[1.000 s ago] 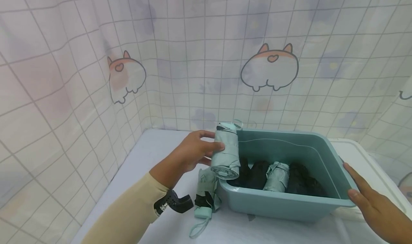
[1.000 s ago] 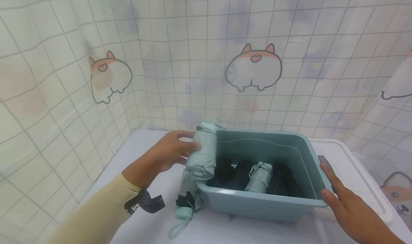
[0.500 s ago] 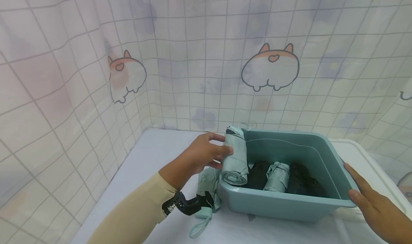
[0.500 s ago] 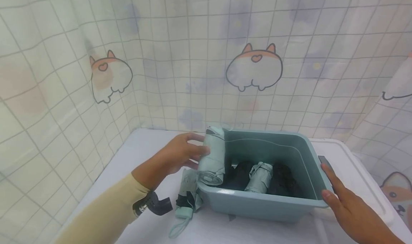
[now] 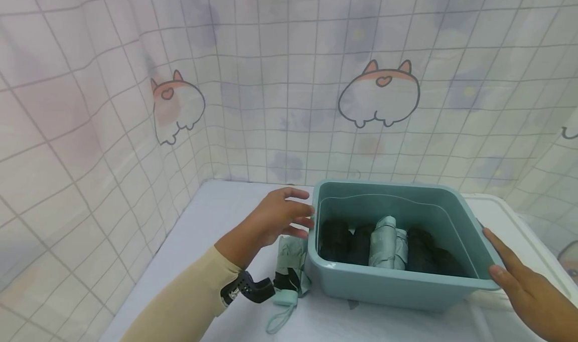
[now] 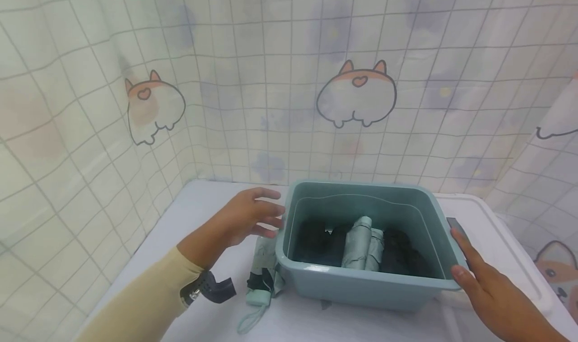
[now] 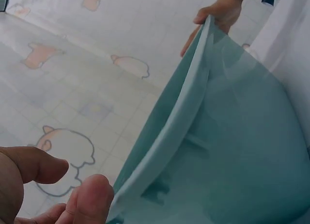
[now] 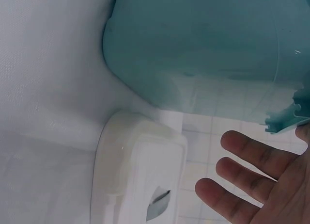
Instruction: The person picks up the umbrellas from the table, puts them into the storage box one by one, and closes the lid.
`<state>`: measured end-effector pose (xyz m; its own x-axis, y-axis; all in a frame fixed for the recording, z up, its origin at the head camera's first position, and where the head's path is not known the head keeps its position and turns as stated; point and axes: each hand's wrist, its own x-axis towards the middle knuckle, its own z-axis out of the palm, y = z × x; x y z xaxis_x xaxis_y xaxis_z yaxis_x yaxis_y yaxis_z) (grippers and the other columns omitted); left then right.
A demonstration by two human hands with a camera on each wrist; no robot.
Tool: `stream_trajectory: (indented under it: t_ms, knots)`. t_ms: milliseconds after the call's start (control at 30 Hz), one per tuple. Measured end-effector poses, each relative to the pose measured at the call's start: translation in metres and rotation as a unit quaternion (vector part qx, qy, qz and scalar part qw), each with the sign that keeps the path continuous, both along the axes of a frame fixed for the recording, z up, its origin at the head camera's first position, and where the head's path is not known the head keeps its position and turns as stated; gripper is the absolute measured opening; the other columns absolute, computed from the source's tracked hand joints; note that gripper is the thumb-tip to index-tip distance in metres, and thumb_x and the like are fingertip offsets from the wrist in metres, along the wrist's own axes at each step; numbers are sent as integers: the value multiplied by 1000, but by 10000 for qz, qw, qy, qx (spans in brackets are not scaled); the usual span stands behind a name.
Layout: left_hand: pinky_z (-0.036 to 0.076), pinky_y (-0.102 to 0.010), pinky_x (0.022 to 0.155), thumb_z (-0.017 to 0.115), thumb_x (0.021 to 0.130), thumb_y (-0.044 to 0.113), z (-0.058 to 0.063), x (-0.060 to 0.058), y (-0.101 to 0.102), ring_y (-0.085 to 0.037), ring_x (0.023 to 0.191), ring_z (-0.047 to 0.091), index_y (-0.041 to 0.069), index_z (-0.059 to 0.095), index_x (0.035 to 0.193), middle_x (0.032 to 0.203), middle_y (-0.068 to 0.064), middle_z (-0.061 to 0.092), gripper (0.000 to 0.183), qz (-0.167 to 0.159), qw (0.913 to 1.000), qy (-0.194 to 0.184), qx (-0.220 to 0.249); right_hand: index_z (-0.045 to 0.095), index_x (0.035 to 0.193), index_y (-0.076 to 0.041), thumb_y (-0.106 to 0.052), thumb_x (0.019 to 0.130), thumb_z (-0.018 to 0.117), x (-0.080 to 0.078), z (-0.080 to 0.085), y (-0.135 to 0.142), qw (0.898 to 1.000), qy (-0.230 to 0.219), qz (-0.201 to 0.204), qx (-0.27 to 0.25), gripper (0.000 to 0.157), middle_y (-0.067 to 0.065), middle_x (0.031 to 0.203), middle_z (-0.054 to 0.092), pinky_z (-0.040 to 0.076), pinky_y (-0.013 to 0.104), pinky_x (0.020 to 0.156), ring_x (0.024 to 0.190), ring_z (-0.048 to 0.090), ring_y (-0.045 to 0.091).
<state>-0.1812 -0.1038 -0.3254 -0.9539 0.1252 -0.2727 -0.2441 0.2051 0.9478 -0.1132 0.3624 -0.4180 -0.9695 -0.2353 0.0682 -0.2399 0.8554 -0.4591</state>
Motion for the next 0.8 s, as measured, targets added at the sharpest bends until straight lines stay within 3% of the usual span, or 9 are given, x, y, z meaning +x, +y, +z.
stream_trajectory:
  t_ms: [400,800]
  knots:
    - [62,-40,73,76,93,20,-25,-1,-40,-32,95,74,12,56,138,114,-13,70,50,288,9991,-234,-191,-17,162,-23,-31,112,33,0,1,-1,10000,-19,-34,8,71,42,158,11,35,87,74,116,41,75]
    - [62,-39,75,76,93,20,-43,1,-59,-35,100,72,7,55,138,116,-15,69,51,307,9988,-339,-162,-17,162,-23,-30,113,34,2,2,-1,10000,-41,-15,26,71,42,158,13,37,86,73,115,41,75]
